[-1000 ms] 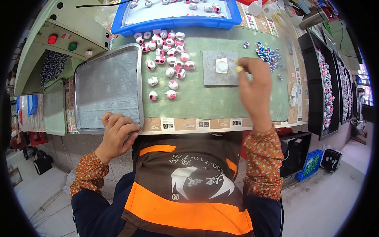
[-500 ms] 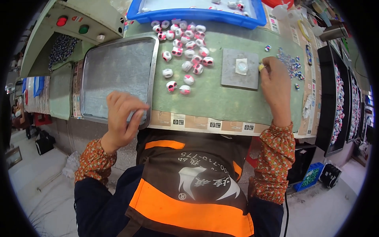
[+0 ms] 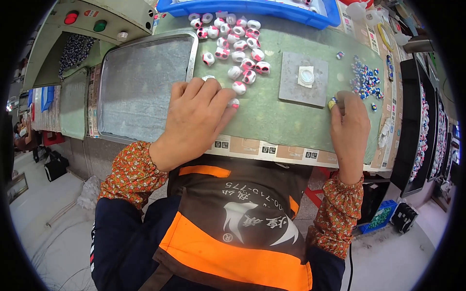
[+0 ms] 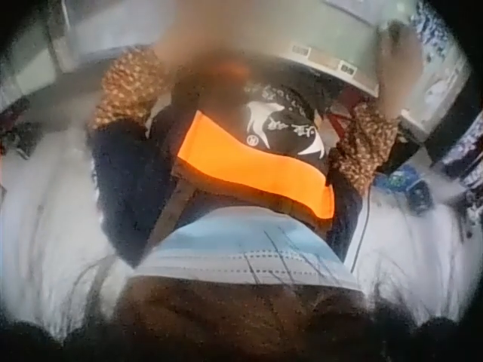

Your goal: The person assembles small figurines by applying adhesive to components, pressing head and body pieces together, and placing them on a tray. After dumping the tray of assembled figurines into a bin, the person gathers more parts from a tray and resumes assembling the figurines.

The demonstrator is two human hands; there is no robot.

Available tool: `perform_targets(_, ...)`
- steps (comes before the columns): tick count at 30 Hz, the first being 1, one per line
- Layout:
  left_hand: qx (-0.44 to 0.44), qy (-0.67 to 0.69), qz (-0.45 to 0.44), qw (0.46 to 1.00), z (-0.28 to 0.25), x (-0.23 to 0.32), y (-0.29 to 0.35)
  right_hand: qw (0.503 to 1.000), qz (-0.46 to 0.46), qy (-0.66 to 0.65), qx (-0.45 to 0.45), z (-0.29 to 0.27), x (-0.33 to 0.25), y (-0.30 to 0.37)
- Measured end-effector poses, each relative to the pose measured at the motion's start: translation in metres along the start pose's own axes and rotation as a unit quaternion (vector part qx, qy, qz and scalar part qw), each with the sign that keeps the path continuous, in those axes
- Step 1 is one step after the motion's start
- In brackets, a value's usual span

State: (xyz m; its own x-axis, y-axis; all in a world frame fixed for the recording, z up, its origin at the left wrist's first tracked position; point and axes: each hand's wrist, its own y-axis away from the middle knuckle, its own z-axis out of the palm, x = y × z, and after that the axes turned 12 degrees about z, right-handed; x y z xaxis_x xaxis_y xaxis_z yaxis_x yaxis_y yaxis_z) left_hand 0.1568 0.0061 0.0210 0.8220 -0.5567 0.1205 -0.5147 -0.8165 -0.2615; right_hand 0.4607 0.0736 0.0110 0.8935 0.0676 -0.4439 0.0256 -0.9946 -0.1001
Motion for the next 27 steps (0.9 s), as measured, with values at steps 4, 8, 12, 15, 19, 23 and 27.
perform_targets(4,-0.009,0.006,0.010,1.000,0.003,0.001,-0.002,1.000,0.000,-0.006,-0.004,-0.001,0.005,0.000)
perform_targets(8,-0.017,0.007,0.014,1.000,0.007,0.002,-0.002,0.994,-0.077,0.064,0.040,0.001,-0.006,0.001)
perform_targets(12,-0.024,0.029,0.005,0.999,0.006,0.002,-0.002,0.986,-0.102,0.123,0.052,0.003,-0.015,-0.002)
perform_targets(15,0.051,0.158,-0.016,0.986,0.006,-0.002,0.000,0.992,-0.052,0.112,0.011,-0.004,-0.009,-0.008)
perform_targets(19,0.086,0.431,-0.122,0.890,-0.010,0.007,-0.002,0.965,0.097,-0.213,-0.114,-0.011,-0.013,-0.016)
perform_targets(23,0.125,0.717,-0.204,0.655,-0.001,0.021,-0.006,0.934,0.056,-0.330,-0.128,-0.003,-0.028,-0.023)
perform_targets(27,0.071,0.799,-0.256,0.539,0.010,0.035,-0.006,0.973,0.011,-0.212,-0.092,0.007,-0.034,-0.030)
